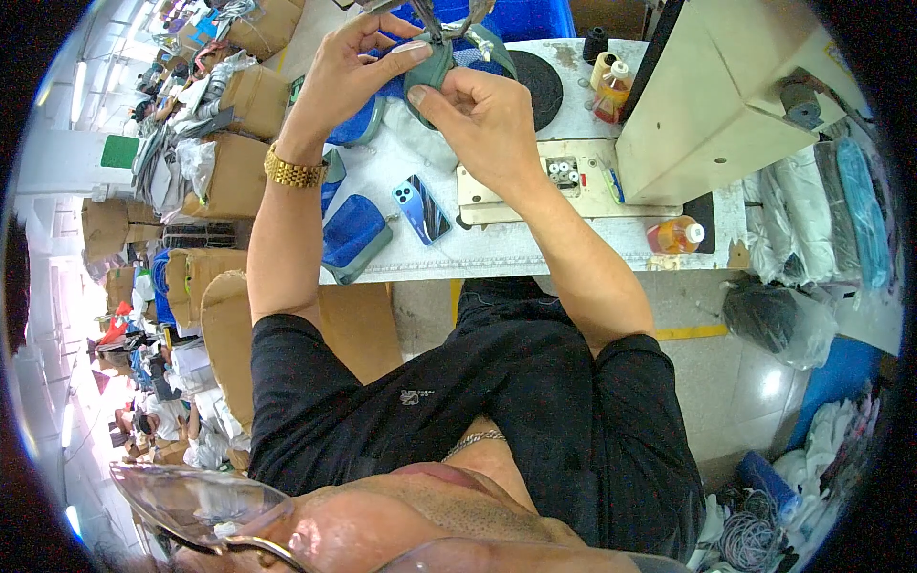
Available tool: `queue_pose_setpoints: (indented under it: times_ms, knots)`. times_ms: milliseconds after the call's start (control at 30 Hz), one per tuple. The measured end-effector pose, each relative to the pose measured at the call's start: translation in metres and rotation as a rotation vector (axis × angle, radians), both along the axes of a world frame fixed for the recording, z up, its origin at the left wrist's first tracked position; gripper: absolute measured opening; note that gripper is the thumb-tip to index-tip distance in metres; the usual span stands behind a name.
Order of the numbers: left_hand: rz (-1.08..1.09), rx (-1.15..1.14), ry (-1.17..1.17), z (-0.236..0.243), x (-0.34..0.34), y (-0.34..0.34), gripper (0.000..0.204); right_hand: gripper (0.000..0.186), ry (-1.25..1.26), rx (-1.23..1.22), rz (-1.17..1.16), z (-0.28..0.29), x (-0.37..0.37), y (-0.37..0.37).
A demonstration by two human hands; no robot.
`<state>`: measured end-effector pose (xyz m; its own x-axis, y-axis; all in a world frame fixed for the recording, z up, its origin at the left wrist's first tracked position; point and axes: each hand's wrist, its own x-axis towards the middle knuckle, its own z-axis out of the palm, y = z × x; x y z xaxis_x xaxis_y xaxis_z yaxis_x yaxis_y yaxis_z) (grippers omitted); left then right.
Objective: Sewing and assembling components of a blue mesh baseball cap using an industrial sewing machine.
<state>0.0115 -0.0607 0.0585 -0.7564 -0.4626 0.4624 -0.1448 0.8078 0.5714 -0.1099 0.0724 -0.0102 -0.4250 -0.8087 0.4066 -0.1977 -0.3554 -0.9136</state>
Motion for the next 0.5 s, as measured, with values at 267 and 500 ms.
queue_pose_setpoints:
  times_ms: [267, 500]
  knots:
    - [0.003, 0.017, 0.001, 0.0012, 0.0000, 0.0000, 0.034, 0.033, -0.008, -0.010, 0.014, 0.0032, -0.0032, -0.0001]
    - [-0.013, 0.113, -0.022, -0.0017, -0.0004, -0.0025, 0.029, 0.029, -0.016, -0.009, 0.001, -0.0037, 0.0018, 0.0047]
